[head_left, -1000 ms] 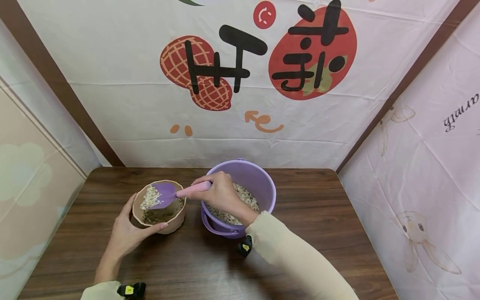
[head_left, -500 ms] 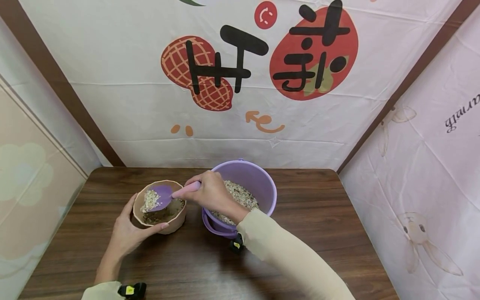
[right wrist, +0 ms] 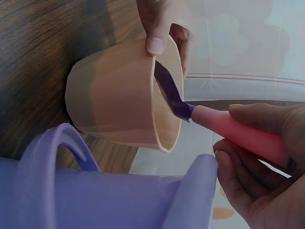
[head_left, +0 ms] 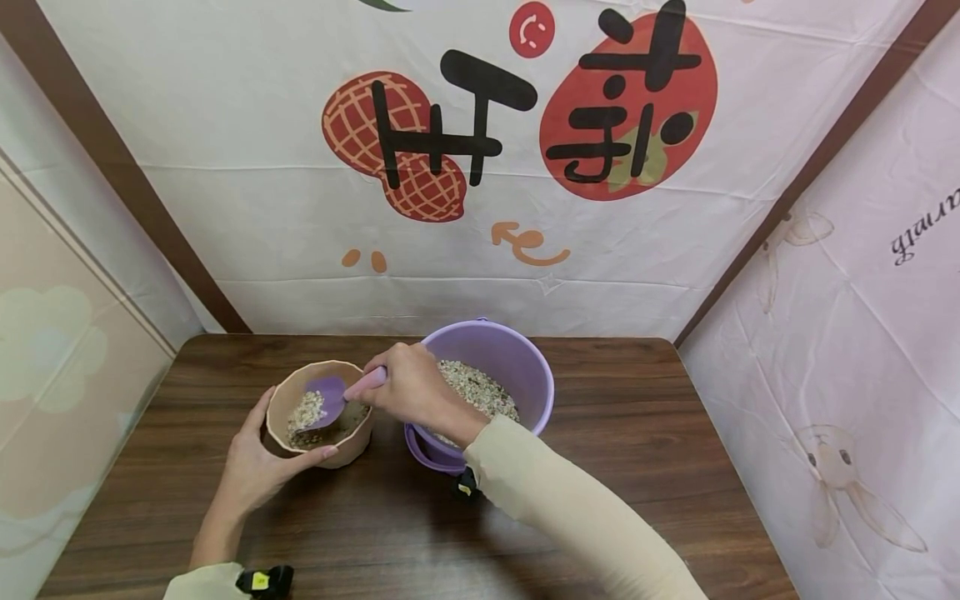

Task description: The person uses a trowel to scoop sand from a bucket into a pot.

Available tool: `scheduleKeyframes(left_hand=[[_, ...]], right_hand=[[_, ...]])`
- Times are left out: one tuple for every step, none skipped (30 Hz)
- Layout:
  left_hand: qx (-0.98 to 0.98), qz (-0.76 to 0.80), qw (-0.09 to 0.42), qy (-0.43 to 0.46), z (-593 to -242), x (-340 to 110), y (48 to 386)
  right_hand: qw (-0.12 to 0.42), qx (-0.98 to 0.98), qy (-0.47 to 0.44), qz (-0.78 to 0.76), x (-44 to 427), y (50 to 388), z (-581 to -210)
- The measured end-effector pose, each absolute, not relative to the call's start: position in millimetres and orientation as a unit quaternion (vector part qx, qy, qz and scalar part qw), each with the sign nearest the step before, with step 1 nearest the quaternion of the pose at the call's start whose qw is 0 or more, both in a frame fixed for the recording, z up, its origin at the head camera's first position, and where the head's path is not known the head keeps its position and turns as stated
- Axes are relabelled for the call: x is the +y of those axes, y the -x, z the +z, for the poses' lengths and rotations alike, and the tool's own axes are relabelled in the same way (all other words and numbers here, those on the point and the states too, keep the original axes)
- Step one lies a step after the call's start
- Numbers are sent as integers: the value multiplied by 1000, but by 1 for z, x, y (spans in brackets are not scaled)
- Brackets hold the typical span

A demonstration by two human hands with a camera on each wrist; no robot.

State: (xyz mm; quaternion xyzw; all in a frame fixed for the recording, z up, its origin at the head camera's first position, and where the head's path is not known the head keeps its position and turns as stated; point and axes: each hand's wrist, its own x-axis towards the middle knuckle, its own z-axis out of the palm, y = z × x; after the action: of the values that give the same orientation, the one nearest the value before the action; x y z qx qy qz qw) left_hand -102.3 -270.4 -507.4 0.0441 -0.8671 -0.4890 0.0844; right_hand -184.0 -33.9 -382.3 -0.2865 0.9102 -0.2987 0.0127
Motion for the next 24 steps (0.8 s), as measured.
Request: scheduleKeyframes(left_hand=[[-867,-489,85,-44,-507,-270,102],[-867,-489,85,-43,-507,-270,102],[-867,-489,85,-43,-507,-270,102],[-867,-488,86,-43,-507,-270,102],[-867,-489,87,-43,-507,-270,102],[-867,-489,87,-43,-507,-270,102],[-867,-489,87,-43,-507,-270,102],[-867,-490,87,-43,-507,-270,102],[-866,-490,87,-43,-507,-270,102],[-867,-489,87,-44,-507,-270,103],[-867,-489,87,-44,-507,-270,103],[-867,-489,87,-44,-507,-270,103],[-867,-489,87,-45,-507,-270,102],[-867,-489,87,-44,-507,-270,103],[-867,-489,87,-44,-507,-270,103],[-867,-489,87,-44,-508,-270,103],[-867,-489,87,-44,-508,-270,103],[-866,-490,87,-44,-508,-270,103],[-866,-490,87,-44,-508,-270,103],[-866,-490,86,-44,-508,-270,103],[-866,-490,86,-45,-508,-270,103],[-866,-490,87,-45,-509,-270,103],[-866,-490,87,-46,-509,-270,103],[-866,-490,87,-47,-509,-270,103]], right_hand=[[11,911,290,-292,-34,184,-382],[7,912,295,-285,-34,184,-382],[5,912,298,-281,-34,184,-381],[2,912,303,-276,-34,184,-381],[-2,913,308,-269,-34,184,-380],[-6,913,312,-262,-34,183,-379],[-7,913,315,-258,-34,183,-379],[-10,914,318,-253,-33,183,-378],[-13,914,321,-246,-33,182,-378],[-15,915,324,-240,-33,181,-377],[-18,915,327,-234,-32,181,-376],[-21,915,331,-228,-31,180,-375],[-24,916,334,-222,-31,179,-374],[-29,916,338,-214,-30,178,-373],[-33,915,343,-208,-30,177,-372],[-36,915,347,-203,-29,176,-371],[-41,914,351,-199,-28,176,-369],[-45,914,353,-197,-27,175,-368],[-48,912,354,-200,-26,174,-367],[-51,910,356,-204,-25,173,-366],[-55,909,357,-209,-23,172,-365],[-58,908,356,-214,-21,172,-364],[-59,906,354,-224,-19,171,-363],[-60,904,352,-236,-17,170,-363]])
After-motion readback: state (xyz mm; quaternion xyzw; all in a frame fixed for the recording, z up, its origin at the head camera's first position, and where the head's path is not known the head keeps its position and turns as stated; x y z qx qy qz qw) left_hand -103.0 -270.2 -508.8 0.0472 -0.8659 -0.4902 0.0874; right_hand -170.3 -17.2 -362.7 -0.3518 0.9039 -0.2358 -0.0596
